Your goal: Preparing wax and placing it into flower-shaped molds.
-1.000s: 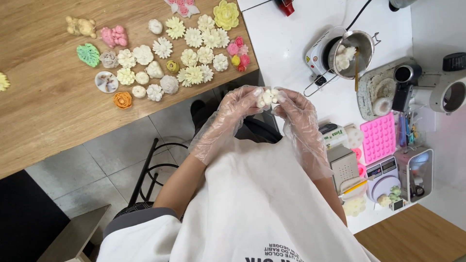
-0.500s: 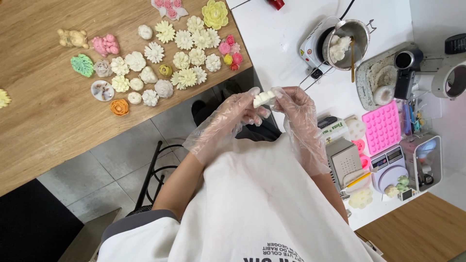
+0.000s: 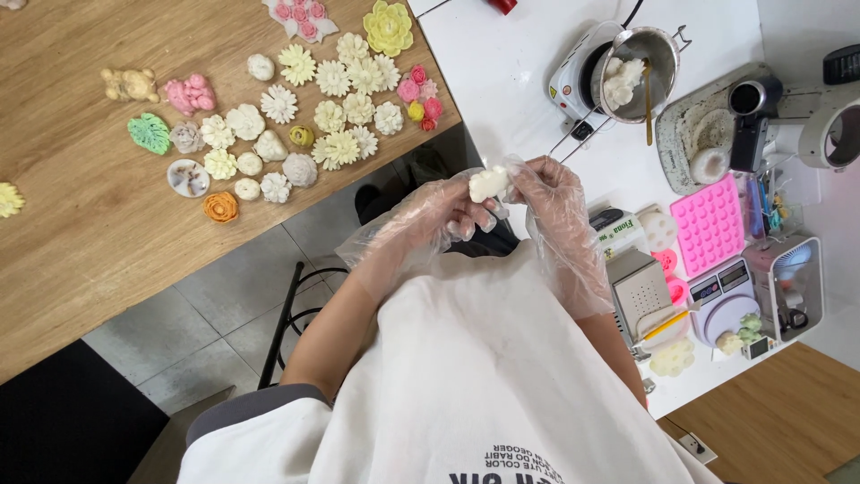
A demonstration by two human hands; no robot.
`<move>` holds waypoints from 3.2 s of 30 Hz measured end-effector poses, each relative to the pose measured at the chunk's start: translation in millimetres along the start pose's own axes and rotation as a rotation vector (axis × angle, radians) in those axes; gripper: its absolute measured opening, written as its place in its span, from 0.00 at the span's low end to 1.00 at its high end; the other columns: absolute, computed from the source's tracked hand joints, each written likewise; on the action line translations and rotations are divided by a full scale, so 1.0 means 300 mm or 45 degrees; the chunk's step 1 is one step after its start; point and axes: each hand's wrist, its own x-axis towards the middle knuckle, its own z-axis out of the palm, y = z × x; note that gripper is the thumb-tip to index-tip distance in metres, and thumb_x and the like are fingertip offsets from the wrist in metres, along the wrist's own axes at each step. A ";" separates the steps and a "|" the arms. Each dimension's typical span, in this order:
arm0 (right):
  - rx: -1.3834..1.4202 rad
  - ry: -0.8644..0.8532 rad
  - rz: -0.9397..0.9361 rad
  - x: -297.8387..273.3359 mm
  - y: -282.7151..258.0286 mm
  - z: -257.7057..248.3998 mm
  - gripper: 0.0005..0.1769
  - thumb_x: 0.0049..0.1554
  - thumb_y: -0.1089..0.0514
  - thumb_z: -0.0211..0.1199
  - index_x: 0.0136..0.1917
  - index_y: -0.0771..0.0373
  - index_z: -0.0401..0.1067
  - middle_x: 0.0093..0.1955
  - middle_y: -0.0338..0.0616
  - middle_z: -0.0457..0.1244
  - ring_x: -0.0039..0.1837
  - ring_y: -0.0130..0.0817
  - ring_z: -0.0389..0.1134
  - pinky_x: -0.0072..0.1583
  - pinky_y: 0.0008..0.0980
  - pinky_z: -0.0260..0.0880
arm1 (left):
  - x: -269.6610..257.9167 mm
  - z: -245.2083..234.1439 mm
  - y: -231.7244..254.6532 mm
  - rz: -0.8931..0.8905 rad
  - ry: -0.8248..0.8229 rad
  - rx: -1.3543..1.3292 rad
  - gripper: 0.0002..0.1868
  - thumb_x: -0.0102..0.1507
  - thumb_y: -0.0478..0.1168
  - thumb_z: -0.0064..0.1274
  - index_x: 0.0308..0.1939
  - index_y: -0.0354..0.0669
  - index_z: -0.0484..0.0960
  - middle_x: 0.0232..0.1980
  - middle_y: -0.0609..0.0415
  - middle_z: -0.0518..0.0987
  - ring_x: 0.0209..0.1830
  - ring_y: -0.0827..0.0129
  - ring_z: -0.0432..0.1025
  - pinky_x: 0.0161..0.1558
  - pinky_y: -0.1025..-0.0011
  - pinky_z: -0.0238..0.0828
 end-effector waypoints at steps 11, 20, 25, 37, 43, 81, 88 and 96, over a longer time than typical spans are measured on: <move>0.016 0.006 0.001 0.008 -0.058 0.049 0.11 0.62 0.54 0.67 0.46 0.65 0.74 0.39 0.37 0.67 0.42 0.21 0.65 0.48 0.22 0.67 | 0.047 -0.074 -0.035 -0.004 0.012 -0.068 0.25 0.72 0.55 0.41 0.44 0.36 0.83 0.31 0.54 0.80 0.23 0.77 0.68 0.23 0.80 0.60; -0.114 0.022 -0.039 0.005 -0.104 0.073 0.11 0.63 0.54 0.66 0.47 0.65 0.74 0.40 0.38 0.67 0.44 0.21 0.67 0.51 0.23 0.69 | 0.097 -0.133 -0.084 0.016 -0.116 -0.143 0.28 0.74 0.58 0.39 0.49 0.34 0.78 0.35 0.54 0.81 0.27 0.78 0.72 0.25 0.83 0.64; -0.068 -0.057 -0.110 0.012 -0.083 0.062 0.11 0.64 0.55 0.65 0.49 0.66 0.74 0.43 0.38 0.68 0.46 0.22 0.67 0.54 0.25 0.71 | 0.026 -0.054 0.013 0.051 -0.120 -0.247 0.24 0.72 0.55 0.42 0.63 0.42 0.74 0.40 0.54 0.82 0.30 0.80 0.74 0.28 0.84 0.68; 0.150 0.038 0.007 0.045 -0.054 0.085 0.10 0.61 0.56 0.67 0.51 0.65 0.74 0.45 0.42 0.70 0.46 0.27 0.71 0.55 0.30 0.75 | 0.109 -0.128 -0.090 0.178 -0.222 -0.337 0.22 0.69 0.49 0.55 0.63 0.42 0.77 0.51 0.58 0.81 0.47 0.80 0.74 0.44 0.83 0.71; 0.214 0.017 0.082 0.021 -0.070 0.128 0.16 0.62 0.51 0.66 0.58 0.64 0.75 0.48 0.40 0.69 0.50 0.28 0.71 0.55 0.31 0.72 | 0.082 -0.113 -0.089 0.174 -0.040 -0.360 0.24 0.63 0.46 0.62 0.61 0.43 0.77 0.52 0.62 0.82 0.49 0.81 0.75 0.50 0.81 0.73; -0.182 -0.198 0.086 0.027 0.023 0.124 0.32 0.59 0.58 0.65 0.75 0.63 0.62 0.64 0.46 0.66 0.59 0.31 0.70 0.58 0.29 0.72 | 0.110 -0.119 -0.127 0.362 0.176 -0.414 0.23 0.61 0.44 0.62 0.59 0.45 0.76 0.52 0.58 0.81 0.53 0.78 0.74 0.55 0.77 0.71; -0.177 -0.237 -0.035 0.017 0.043 0.115 0.38 0.56 0.61 0.70 0.76 0.63 0.60 0.64 0.49 0.65 0.61 0.30 0.68 0.59 0.28 0.72 | 0.105 -0.094 -0.118 0.361 0.155 -0.382 0.26 0.62 0.41 0.62 0.61 0.40 0.74 0.54 0.52 0.81 0.55 0.73 0.76 0.59 0.74 0.73; -0.426 -0.155 -0.128 -0.014 -0.002 0.155 0.37 0.56 0.59 0.71 0.76 0.64 0.61 0.63 0.51 0.66 0.59 0.34 0.69 0.58 0.31 0.73 | 0.111 -0.098 -0.142 0.417 0.077 -0.411 0.29 0.61 0.42 0.62 0.65 0.42 0.73 0.56 0.55 0.81 0.56 0.73 0.75 0.59 0.73 0.72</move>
